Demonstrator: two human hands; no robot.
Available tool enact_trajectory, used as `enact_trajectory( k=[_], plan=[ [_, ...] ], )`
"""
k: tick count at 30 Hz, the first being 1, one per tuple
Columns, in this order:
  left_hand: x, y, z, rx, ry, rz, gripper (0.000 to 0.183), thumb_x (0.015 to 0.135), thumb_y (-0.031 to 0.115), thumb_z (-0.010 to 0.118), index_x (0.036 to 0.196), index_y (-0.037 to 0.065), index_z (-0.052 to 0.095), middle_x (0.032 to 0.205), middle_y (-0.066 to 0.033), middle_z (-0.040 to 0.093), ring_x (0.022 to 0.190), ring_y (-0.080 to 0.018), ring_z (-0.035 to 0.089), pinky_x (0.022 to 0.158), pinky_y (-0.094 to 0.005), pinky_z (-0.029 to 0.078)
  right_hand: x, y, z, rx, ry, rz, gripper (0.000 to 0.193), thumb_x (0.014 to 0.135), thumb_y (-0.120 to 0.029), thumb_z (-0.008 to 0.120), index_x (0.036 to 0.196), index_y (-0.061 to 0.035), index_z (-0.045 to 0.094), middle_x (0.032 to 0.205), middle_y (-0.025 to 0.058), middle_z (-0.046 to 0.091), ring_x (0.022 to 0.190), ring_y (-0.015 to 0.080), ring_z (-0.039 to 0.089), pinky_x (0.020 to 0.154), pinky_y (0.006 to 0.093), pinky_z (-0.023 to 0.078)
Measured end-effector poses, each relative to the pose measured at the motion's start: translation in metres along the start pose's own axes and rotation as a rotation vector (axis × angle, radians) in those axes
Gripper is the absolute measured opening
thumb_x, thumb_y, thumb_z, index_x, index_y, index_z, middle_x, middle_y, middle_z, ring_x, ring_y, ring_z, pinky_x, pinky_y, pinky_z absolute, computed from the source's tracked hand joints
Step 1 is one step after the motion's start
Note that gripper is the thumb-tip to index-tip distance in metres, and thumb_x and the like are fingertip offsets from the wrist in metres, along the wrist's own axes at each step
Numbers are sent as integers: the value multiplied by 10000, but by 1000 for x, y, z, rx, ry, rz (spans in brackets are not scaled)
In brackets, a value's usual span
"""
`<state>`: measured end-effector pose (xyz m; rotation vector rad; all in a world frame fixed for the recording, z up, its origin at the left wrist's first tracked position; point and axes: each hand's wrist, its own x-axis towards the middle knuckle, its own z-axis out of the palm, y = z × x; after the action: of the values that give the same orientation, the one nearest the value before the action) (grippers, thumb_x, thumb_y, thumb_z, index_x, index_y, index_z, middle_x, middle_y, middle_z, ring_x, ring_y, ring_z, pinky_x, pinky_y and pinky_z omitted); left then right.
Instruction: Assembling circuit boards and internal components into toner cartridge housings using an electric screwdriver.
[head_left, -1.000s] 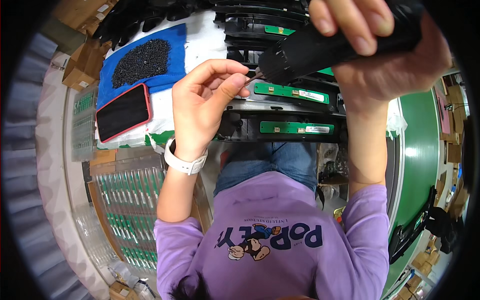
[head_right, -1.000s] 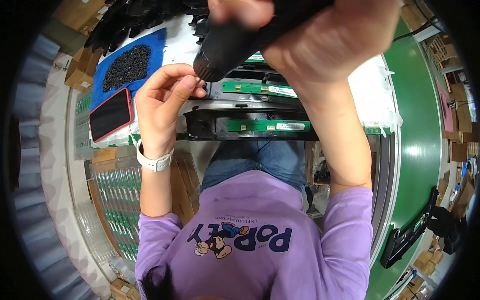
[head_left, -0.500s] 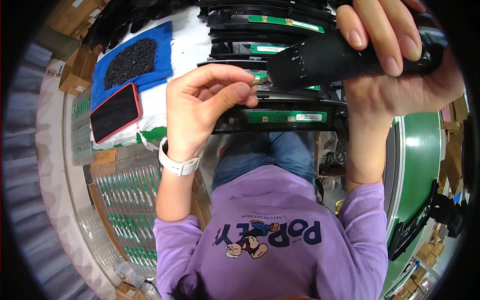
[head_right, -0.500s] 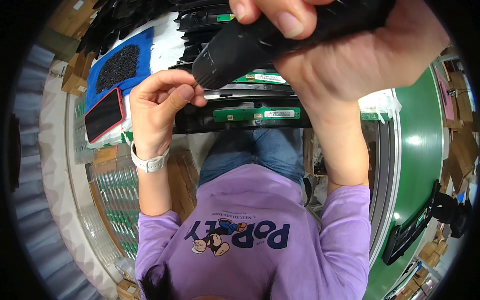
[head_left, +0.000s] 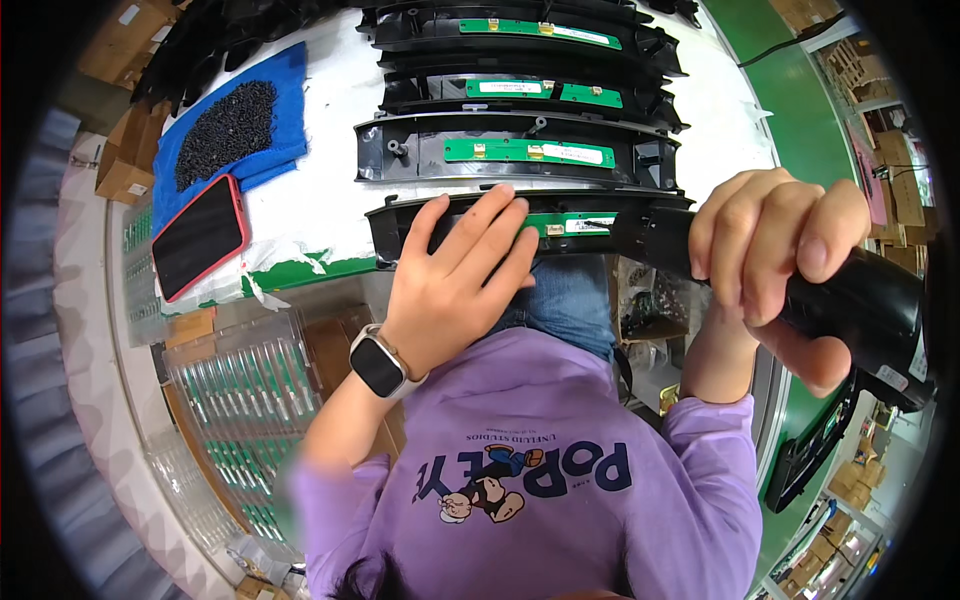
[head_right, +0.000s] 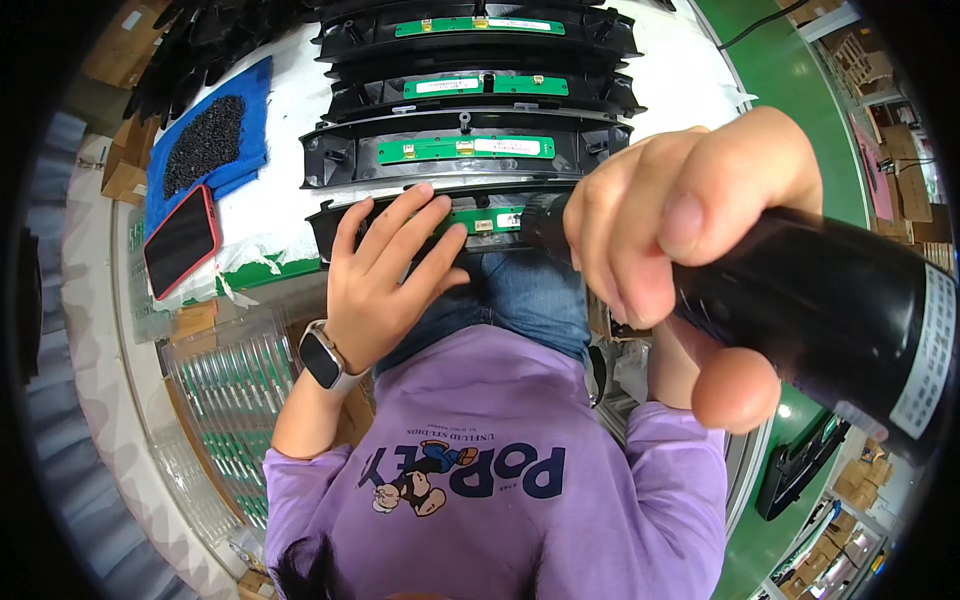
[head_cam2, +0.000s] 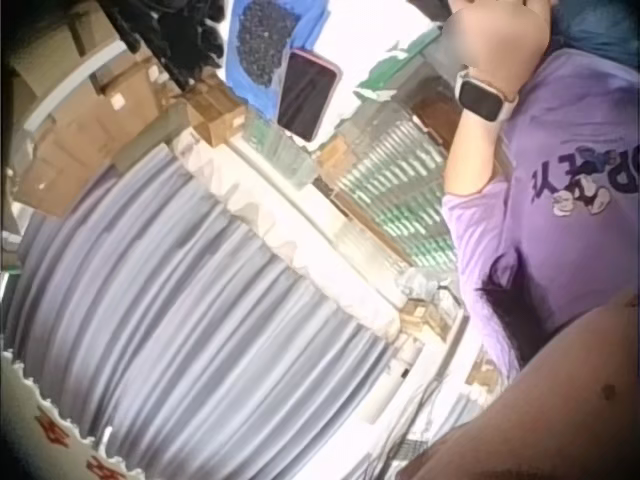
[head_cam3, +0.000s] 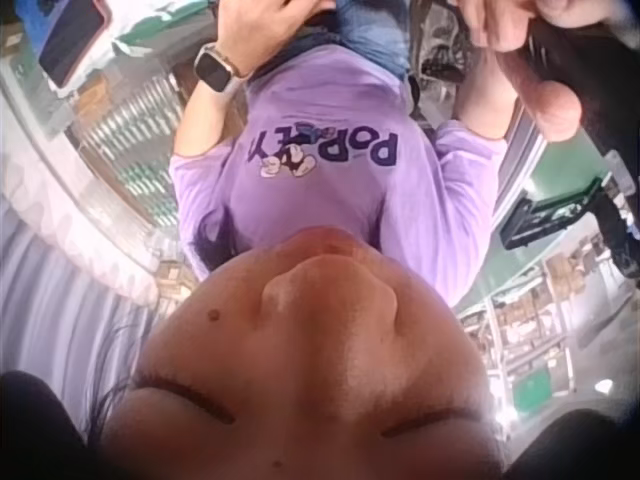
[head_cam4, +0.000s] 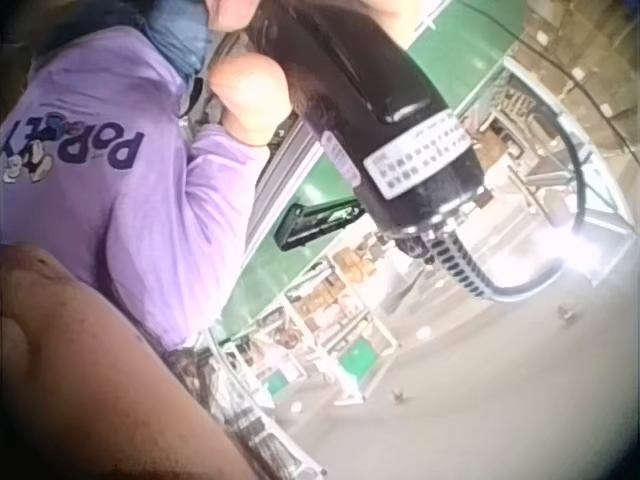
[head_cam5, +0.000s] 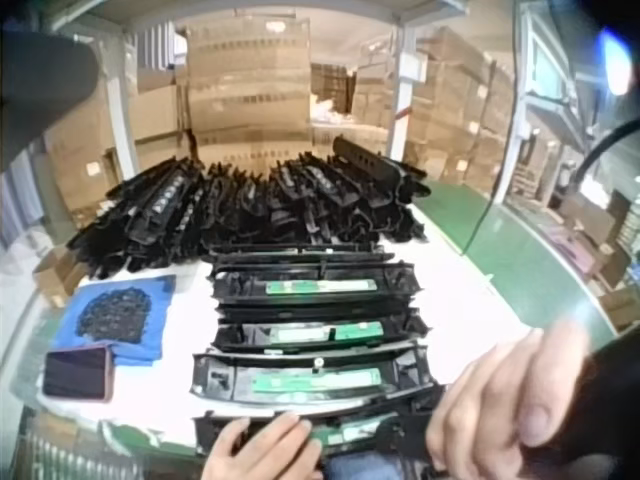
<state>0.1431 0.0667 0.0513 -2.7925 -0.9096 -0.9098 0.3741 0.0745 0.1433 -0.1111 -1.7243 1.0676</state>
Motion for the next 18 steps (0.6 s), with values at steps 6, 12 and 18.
enact_trajectory(
  k=[6, 12, 18],
  plan=[
    [1, -1, 10, -12, 69, 18, 261, 707, 161, 706, 957, 103, 662, 1034, -48, 630, 1087, -234, 557, 881, -414, 393, -4, 4, 7, -38, 169, 62, 545, 738, -482, 726, 1009, -114, 429, 635, -70, 528, 446, 65, 513, 459, 224, 435],
    [1, -1, 15, -36, 115, 25, 229, 719, 127, 685, 943, 93, 657, 993, -50, 630, 1060, -247, 563, 853, -413, 409, 3, 3, 15, -67, 159, 154, 480, 727, -352, 753, 969, -92, 431, 671, -32, 529, 489, 94, 505, 486, 253, 410],
    [4, -1, 17, -69, 127, 24, 181, 733, 87, 648, 910, 50, 648, 989, -73, 618, 1067, -259, 552, 855, -420, 416, 18, -7, 13, -377, -21, 404, 419, 717, -262, 748, 927, -71, 440, 652, 1, 512, 492, 104, 477, 466, 249, 378]
  ],
)
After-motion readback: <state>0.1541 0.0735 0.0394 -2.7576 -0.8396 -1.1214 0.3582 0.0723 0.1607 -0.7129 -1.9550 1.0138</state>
